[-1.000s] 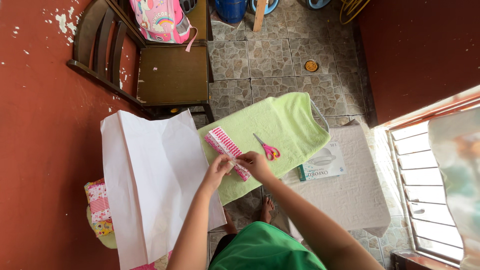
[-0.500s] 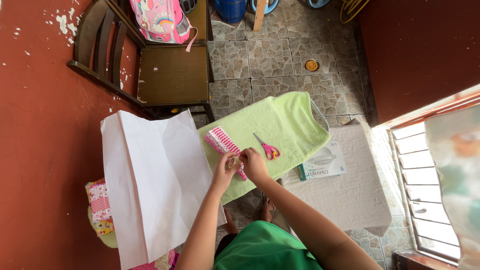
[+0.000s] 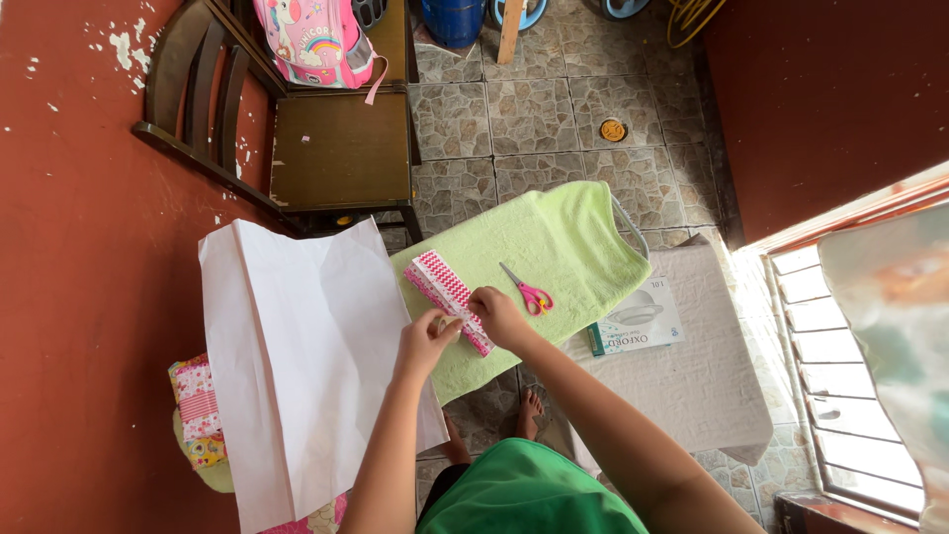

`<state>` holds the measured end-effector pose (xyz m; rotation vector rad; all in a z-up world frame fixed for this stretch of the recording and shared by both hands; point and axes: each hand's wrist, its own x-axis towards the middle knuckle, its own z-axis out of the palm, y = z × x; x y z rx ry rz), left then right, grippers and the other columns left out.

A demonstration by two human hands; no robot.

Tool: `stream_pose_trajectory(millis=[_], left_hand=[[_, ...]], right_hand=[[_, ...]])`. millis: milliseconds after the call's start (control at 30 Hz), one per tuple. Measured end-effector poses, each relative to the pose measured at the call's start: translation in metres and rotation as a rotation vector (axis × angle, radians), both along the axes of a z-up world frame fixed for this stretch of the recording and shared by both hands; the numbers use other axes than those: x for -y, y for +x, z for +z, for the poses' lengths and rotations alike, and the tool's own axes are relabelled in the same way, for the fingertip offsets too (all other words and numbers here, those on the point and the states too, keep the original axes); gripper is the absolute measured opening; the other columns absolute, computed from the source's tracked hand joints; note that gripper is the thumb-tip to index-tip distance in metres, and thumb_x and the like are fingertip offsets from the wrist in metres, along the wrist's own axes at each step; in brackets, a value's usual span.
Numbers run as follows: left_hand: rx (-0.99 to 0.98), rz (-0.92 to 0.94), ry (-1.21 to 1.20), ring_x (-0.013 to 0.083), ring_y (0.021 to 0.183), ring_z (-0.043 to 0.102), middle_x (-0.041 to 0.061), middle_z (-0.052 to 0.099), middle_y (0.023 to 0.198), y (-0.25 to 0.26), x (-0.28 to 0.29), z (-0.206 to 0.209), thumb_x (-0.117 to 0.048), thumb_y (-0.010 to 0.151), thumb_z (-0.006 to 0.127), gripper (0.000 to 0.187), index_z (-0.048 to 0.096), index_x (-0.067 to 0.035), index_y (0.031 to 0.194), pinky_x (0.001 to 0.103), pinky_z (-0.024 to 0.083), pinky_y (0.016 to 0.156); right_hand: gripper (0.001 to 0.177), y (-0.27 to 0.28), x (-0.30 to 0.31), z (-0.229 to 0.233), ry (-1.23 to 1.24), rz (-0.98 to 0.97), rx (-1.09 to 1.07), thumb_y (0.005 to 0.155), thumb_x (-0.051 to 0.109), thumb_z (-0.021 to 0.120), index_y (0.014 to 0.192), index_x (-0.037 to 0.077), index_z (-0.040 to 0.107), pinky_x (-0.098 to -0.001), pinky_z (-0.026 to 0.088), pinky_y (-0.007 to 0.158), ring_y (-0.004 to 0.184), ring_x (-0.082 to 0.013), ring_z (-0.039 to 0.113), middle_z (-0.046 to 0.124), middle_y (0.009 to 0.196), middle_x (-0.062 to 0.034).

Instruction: The person wraps a small rectangular box with patterned paper, folds the edges, and secures them with clear tape. They use scissors to trim excess paper and then tie a decorative ribbon around the wrapped box.

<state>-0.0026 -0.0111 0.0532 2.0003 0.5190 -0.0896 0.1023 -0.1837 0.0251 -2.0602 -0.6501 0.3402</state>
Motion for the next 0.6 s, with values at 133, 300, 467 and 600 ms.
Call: stream_pose_trajectory(millis=[133,300,467,600], left_hand=[[0.075,-0.007,0.136,0.0223,0.061,0.055,0.011,0.06,0.067,-0.014,-0.018,-0.012,-0.051,0.086,0.083,0.058,0.067,0.006,0.084,0.037,0.049,0.06],[0.184,0.136,0.373,0.0313,0.073,0.064,0.013,0.064,0.081,-0.029,-0.039,-0.04,-0.035,0.082,0.079,0.034,0.072,-0.005,0.096,0.044,0.052,0.067],[0.107,0.15,0.559,0.0382,0.093,0.061,0.016,0.061,0.1,-0.027,-0.055,-0.066,-0.03,0.088,0.076,0.027,0.071,-0.007,0.103,0.047,0.052,0.08],[0.104,0.11,0.614,0.0371,0.099,0.059,0.015,0.059,0.108,-0.028,-0.058,-0.078,-0.027,0.087,0.077,0.033,0.069,-0.009,0.113,0.047,0.052,0.084]], right_hand=[[0.014,0.0,-0.014,-0.02,-0.051,-0.03,-0.076,0.093,0.014,0.07,0.102,0.003,0.072,-0.0391,0.054,0.079,0.088,-0.0293,0.068,0.07,0.098,-0.0148],[0.04,-0.009,-0.033,-0.018,0.173,0.211,-0.027,0.088,0.0,0.068,0.127,0.01,0.07,-0.0351,0.059,0.085,0.097,-0.0226,0.069,0.069,0.112,-0.0128],[0.072,-0.015,-0.022,0.005,0.01,0.067,-0.196,0.086,0.001,0.067,0.152,0.021,0.046,-0.0336,0.059,0.082,0.091,-0.0211,0.068,0.065,0.116,-0.0114],[0.065,-0.004,0.009,0.015,-0.054,-0.066,-0.152,0.088,0.003,0.068,0.147,0.02,0.049,-0.0341,0.059,0.08,0.089,-0.0222,0.071,0.065,0.118,-0.0111]])
